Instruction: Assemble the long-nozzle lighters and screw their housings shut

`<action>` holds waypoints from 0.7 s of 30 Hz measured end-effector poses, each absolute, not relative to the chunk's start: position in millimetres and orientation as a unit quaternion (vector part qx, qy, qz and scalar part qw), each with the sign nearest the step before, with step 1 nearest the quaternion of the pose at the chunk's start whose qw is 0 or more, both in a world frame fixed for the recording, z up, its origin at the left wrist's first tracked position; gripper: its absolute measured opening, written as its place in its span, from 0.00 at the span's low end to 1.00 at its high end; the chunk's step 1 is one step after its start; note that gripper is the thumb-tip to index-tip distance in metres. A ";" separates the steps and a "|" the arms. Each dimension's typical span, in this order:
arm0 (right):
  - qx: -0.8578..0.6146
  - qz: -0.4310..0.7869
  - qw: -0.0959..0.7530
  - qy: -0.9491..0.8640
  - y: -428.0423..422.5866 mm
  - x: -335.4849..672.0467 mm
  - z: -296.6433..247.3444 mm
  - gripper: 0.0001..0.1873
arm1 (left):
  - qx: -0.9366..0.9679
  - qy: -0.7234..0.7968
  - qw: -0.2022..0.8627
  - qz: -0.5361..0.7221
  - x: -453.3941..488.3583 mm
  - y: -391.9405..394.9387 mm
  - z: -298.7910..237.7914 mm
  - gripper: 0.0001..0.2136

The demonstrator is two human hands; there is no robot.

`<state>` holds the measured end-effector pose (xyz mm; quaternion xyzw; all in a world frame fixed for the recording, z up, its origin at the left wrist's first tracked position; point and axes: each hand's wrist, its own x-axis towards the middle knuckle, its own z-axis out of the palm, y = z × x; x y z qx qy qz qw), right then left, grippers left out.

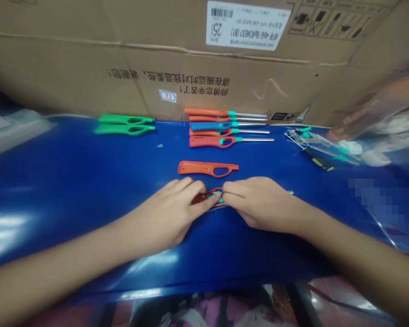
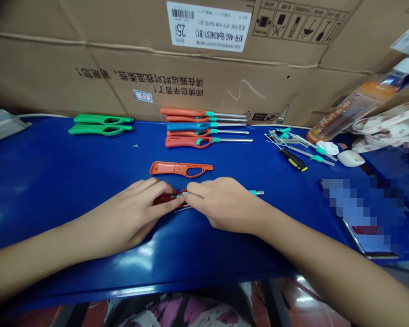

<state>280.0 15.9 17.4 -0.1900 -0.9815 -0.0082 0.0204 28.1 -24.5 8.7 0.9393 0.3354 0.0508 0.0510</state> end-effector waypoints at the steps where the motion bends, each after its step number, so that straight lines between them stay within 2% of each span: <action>1: -0.190 -0.010 0.025 -0.981 16.4 280.2 16.1 0.10 | 0.939 0.335 0.051 0.049 28.2 -24.7 8.5 0.26; 14: -0.166 0.022 0.028 -0.985 19.9 281.4 14.1 0.12 | 0.938 0.336 0.059 0.060 26.9 -26.7 6.6 0.26; 21: -0.225 0.048 0.053 -0.972 15.8 281.2 20.1 0.13 | 0.941 0.336 0.032 0.038 26.8 -28.1 5.9 0.28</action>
